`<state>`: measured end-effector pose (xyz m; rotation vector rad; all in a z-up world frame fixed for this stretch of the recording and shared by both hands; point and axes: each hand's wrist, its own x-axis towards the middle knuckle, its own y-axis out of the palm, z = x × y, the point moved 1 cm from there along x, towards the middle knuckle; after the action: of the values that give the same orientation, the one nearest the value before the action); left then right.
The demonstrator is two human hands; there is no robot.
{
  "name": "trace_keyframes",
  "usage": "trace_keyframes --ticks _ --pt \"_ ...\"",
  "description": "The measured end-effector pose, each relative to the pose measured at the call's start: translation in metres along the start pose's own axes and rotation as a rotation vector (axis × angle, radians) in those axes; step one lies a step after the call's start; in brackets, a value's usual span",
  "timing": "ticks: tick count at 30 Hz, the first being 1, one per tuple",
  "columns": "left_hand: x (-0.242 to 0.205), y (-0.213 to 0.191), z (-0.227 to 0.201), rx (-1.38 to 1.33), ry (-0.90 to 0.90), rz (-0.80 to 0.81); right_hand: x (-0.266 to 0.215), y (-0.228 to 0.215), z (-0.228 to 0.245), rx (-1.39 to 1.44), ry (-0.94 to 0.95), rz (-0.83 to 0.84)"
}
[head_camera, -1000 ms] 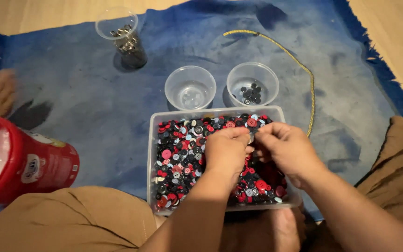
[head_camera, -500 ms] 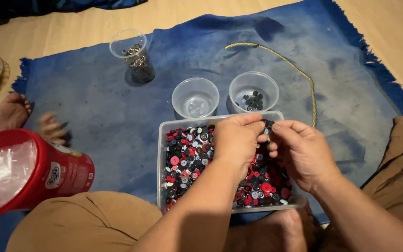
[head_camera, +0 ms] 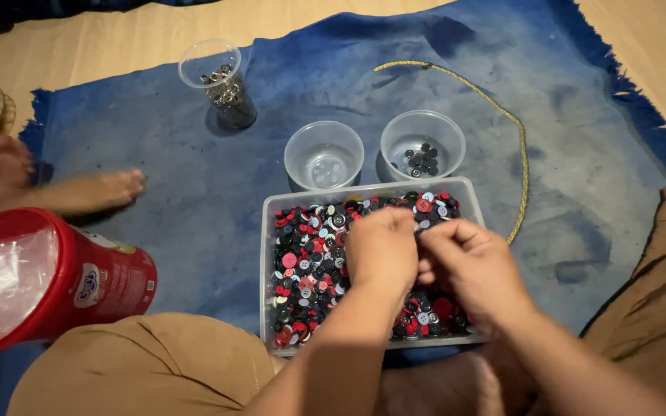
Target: Sorting small black buttons from a tray of mixed colored buttons into a separate plastic cup.
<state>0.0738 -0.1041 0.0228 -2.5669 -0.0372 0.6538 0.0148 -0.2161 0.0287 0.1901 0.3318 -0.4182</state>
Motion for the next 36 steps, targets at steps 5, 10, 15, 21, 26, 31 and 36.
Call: trace_keyframes --ticks 5,10,15,21,26,31,36 --pt "-0.031 -0.014 -0.005 -0.084 -0.127 0.084 0.003 0.006 -0.024 -0.044 0.08 -0.057" --pt "-0.022 -0.017 -0.008 0.177 -0.031 0.108 0.003 0.017 -0.015 0.034 0.222 -0.113" --pt "-0.028 -0.014 -0.03 0.298 0.176 0.301 0.018 0.015 -0.005 0.072 0.274 -0.177" --pt "-0.017 -0.028 -0.051 0.109 0.181 0.255 0.088 -0.002 0.025 -0.238 0.191 -0.035" --pt "0.008 -0.011 -0.02 0.247 0.273 0.059 0.114 -0.005 0.07 0.053 0.096 0.074" --pt "0.009 -0.005 -0.006 0.433 0.409 0.108 0.106 -0.004 0.08 -0.073 0.117 0.134" --pt "0.018 0.016 0.001 0.84 0.652 0.2 0.08 -0.014 0.054 -0.166 0.013 0.119"
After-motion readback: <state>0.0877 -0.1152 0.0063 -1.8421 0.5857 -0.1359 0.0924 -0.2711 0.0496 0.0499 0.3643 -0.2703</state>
